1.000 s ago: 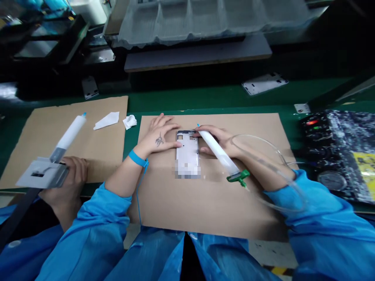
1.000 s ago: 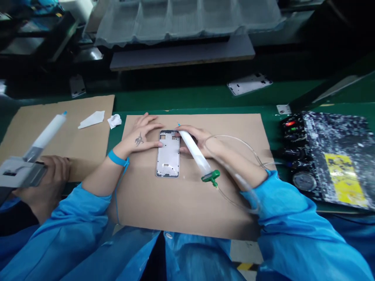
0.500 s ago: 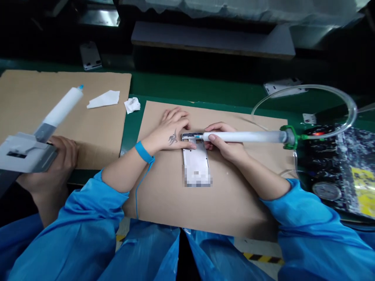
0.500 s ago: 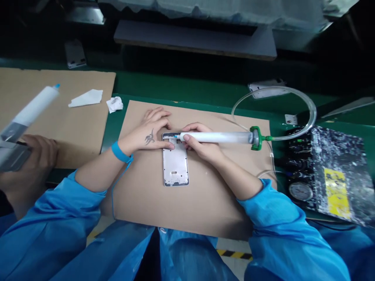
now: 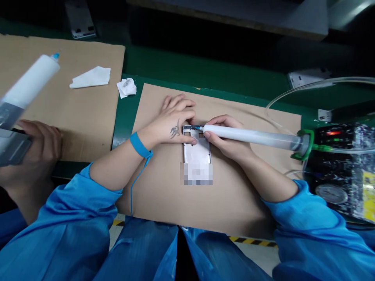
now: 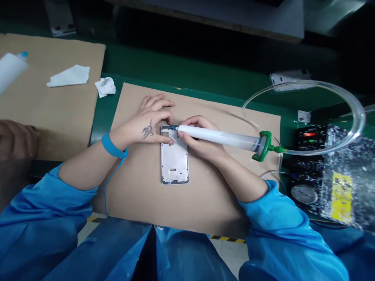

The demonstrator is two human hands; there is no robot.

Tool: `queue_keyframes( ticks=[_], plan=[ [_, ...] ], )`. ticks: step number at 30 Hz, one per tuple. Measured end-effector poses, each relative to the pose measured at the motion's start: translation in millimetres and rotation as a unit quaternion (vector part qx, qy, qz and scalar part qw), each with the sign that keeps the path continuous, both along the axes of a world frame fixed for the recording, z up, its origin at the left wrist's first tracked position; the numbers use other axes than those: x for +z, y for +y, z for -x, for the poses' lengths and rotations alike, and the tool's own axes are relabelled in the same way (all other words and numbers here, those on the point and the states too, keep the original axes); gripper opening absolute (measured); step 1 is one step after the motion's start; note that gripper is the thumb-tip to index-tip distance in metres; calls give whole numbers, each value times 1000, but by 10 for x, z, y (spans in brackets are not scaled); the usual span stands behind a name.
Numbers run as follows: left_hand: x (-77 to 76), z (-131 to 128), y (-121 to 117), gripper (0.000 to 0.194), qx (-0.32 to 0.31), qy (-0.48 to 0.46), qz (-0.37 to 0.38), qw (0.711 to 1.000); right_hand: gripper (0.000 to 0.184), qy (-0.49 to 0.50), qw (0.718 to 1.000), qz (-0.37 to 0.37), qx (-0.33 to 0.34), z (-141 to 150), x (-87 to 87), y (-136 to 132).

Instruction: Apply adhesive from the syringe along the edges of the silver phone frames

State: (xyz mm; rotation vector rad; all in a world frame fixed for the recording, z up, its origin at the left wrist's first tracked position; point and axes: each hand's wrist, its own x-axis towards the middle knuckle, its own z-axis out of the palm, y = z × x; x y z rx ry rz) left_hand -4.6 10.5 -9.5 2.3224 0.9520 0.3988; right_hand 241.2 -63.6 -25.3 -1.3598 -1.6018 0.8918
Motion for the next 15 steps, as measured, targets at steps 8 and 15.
queue_keyframes(
  ticks=[8, 15],
  plan=[
    [37, 1, -3, 63, -1, 3, 11, 1000, 29, 3, 1000, -1, -1, 34, 38, 5],
    [46, 17, -7, 64, 0, 17, 7, 1000, 29, 5, 1000, 9, 3, 52, 59, 16]
  ],
)
